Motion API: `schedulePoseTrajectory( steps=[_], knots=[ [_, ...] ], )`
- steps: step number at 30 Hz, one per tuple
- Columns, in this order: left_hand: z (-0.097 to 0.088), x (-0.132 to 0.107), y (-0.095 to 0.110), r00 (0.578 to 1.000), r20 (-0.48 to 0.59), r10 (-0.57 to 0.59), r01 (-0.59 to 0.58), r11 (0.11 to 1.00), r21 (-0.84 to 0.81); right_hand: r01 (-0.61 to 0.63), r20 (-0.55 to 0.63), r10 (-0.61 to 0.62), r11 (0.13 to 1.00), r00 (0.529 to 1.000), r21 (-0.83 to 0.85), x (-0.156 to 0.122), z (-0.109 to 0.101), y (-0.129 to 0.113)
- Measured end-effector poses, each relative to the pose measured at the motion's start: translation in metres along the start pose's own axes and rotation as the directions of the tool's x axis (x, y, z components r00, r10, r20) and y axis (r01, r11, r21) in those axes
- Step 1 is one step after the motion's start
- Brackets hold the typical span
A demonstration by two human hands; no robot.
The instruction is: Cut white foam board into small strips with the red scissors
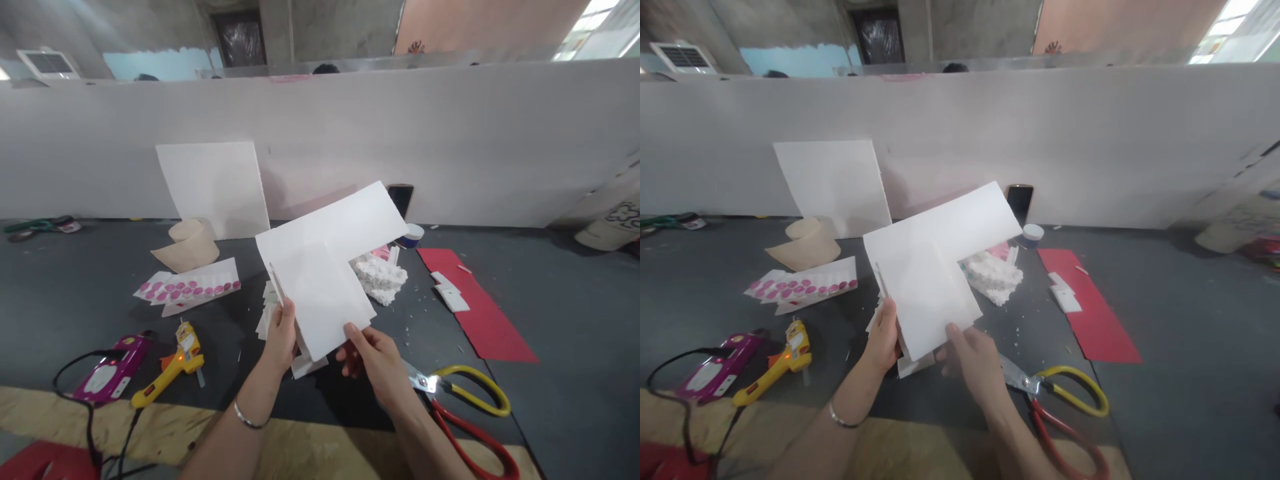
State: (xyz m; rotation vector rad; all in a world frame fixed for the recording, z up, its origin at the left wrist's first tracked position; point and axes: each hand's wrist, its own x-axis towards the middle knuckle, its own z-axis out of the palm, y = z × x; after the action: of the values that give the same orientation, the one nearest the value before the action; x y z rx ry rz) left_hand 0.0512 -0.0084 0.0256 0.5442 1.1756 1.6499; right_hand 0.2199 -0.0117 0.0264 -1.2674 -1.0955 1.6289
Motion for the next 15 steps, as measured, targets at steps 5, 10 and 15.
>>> schedulePoseTrajectory(
  steps=[5, 10, 15],
  knots=[
    [0.0018, -0.0018, 0.0003, 1.0, -0.008, -0.007, 0.006, 1.0, -0.007, -0.016, -0.027, 0.016, 1.0, 0.999, 0.0, -0.0006, 0.0007, 0.0],
    [0.0021, -0.0027, 0.001, 0.998, 0.046, 0.035, -0.036, 0.999, 0.039, -0.03, -0.037, 0.029, 0.999, 0.999, -0.034, -0.0016, 0.0018, 0.0006],
    [0.0033, -0.0043, 0.0036, 0.996, 0.079, 0.037, -0.041, 0.998, 0.039, -0.028, -0.033, 0.026, 0.999, 0.999, -0.039, -0.0004, 0.0022, 0.0025]
  ],
)
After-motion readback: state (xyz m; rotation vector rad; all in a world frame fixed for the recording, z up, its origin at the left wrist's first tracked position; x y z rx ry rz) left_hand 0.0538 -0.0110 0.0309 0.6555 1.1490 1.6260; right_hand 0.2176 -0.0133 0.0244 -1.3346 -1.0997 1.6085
